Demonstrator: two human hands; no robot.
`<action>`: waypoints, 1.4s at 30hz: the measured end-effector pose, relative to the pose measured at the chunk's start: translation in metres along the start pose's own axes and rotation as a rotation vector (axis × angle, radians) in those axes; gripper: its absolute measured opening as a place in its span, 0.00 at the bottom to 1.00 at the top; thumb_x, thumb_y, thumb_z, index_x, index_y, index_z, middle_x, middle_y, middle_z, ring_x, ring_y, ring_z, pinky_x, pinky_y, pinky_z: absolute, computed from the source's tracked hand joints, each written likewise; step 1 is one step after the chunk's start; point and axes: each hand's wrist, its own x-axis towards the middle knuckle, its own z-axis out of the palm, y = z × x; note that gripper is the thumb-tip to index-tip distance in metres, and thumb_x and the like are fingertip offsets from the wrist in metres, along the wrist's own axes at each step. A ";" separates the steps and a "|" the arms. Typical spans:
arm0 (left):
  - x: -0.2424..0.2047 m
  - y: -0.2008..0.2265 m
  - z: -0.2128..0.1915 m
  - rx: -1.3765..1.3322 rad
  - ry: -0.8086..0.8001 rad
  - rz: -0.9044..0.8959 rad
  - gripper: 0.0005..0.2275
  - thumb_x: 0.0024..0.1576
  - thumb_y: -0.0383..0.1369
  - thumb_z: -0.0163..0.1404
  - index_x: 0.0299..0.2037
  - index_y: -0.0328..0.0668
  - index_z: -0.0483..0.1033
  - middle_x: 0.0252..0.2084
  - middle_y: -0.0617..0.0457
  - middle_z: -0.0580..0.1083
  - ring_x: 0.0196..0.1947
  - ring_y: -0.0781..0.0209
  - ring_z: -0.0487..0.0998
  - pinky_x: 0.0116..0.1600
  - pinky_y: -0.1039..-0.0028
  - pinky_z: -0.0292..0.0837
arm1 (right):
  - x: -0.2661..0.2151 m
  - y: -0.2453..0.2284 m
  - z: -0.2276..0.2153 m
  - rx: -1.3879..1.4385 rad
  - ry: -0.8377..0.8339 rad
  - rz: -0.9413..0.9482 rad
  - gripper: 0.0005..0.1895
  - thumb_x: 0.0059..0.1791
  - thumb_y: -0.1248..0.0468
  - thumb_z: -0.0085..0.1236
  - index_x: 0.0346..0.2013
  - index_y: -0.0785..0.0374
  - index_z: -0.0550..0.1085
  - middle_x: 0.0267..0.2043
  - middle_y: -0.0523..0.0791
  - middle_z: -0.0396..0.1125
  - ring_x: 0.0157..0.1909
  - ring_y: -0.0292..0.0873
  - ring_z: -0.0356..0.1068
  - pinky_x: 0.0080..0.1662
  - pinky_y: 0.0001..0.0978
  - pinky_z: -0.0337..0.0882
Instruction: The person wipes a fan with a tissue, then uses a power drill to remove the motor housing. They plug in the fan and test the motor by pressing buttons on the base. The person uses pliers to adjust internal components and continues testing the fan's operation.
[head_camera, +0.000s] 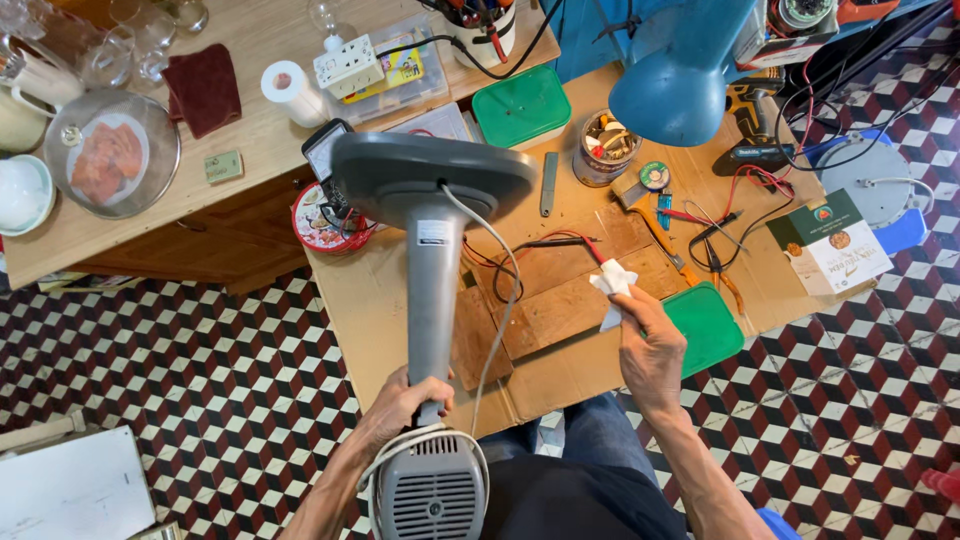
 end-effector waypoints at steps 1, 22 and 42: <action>0.000 -0.001 -0.003 -0.064 0.022 0.022 0.18 0.46 0.36 0.55 0.44 0.33 0.74 0.27 0.52 0.74 0.26 0.66 0.75 0.31 0.76 0.72 | 0.000 0.005 -0.004 0.039 0.013 0.073 0.13 0.52 0.75 0.50 0.49 0.69 0.77 0.54 0.51 0.73 0.52 0.44 0.74 0.53 0.30 0.71; 0.007 0.008 0.066 -0.891 0.443 0.109 0.12 0.56 0.42 0.53 0.27 0.44 0.71 0.21 0.58 0.69 0.17 0.66 0.70 0.22 0.76 0.67 | 0.017 0.054 -0.014 1.044 -0.082 0.837 0.30 0.48 0.75 0.46 0.66 0.66 0.62 0.60 0.51 0.68 0.58 0.47 0.72 0.60 0.41 0.72; 0.144 -0.046 0.095 -1.092 0.634 0.135 0.18 0.50 0.36 0.62 0.48 0.37 0.75 0.41 0.55 0.76 0.38 0.64 0.78 0.39 0.71 0.76 | 0.045 0.120 -0.004 0.869 -0.114 0.788 0.21 0.51 0.74 0.51 0.58 0.82 0.69 0.54 0.54 0.69 0.52 0.47 0.71 0.55 0.38 0.71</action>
